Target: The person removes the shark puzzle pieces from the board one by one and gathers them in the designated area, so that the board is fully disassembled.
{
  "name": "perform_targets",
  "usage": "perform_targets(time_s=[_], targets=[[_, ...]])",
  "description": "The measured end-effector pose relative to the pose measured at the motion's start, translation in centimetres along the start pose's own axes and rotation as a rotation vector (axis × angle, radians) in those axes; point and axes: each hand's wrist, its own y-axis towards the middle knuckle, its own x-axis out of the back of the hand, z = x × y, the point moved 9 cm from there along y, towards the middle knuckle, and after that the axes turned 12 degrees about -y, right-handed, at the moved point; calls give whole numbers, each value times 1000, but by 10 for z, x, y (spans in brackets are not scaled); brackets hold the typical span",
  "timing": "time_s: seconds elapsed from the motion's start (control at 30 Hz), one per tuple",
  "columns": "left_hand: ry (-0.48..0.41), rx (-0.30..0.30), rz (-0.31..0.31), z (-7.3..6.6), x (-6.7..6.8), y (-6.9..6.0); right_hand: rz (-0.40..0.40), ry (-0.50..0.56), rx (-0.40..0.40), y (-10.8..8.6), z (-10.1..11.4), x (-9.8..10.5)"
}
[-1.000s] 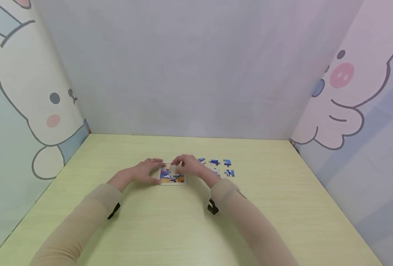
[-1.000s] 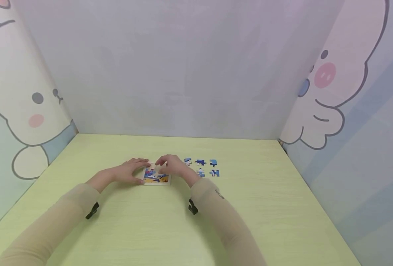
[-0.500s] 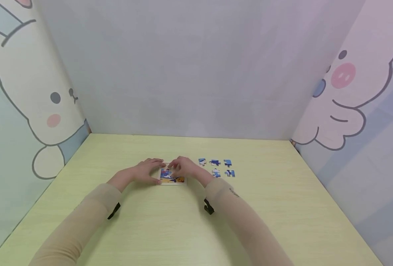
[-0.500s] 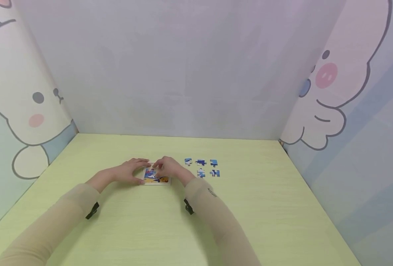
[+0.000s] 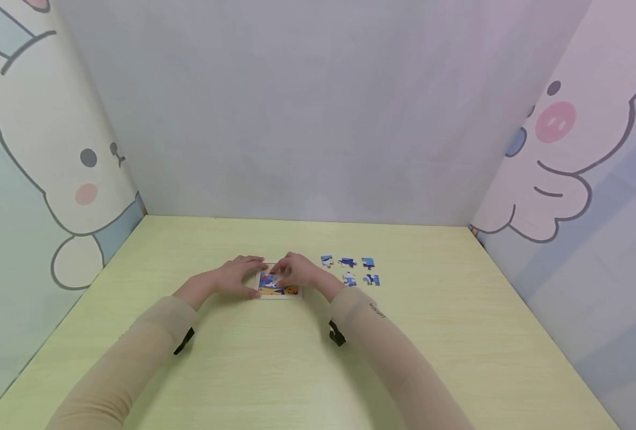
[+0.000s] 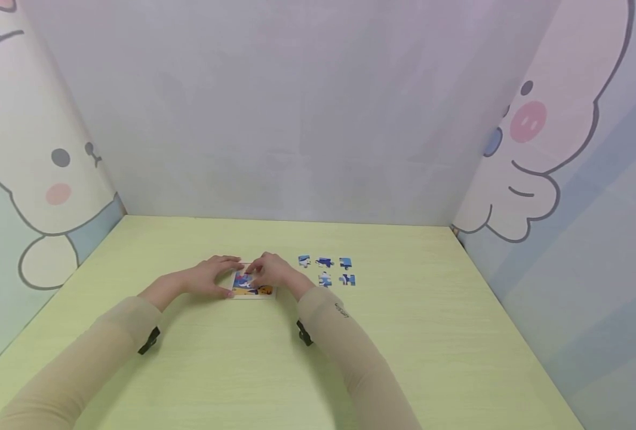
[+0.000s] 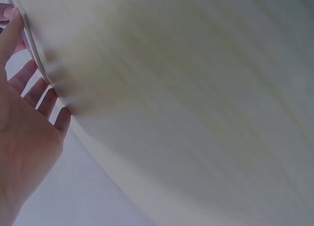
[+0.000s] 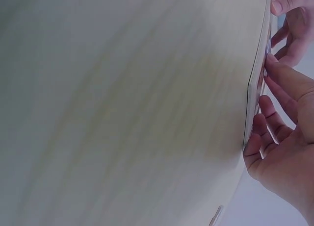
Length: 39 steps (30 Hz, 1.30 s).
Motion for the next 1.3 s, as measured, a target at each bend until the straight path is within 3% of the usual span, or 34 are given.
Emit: perform_targets(time_s=[0.53,1.1,1.3], targets=[[-5,-1,2,-2,1,-1,-61,155,20,2,3,7],[-1,4,7,1,-1,2,-146,147,5,-1,5,12],[5,6,8,1,0,2,-121,159,16,-4,7,15]])
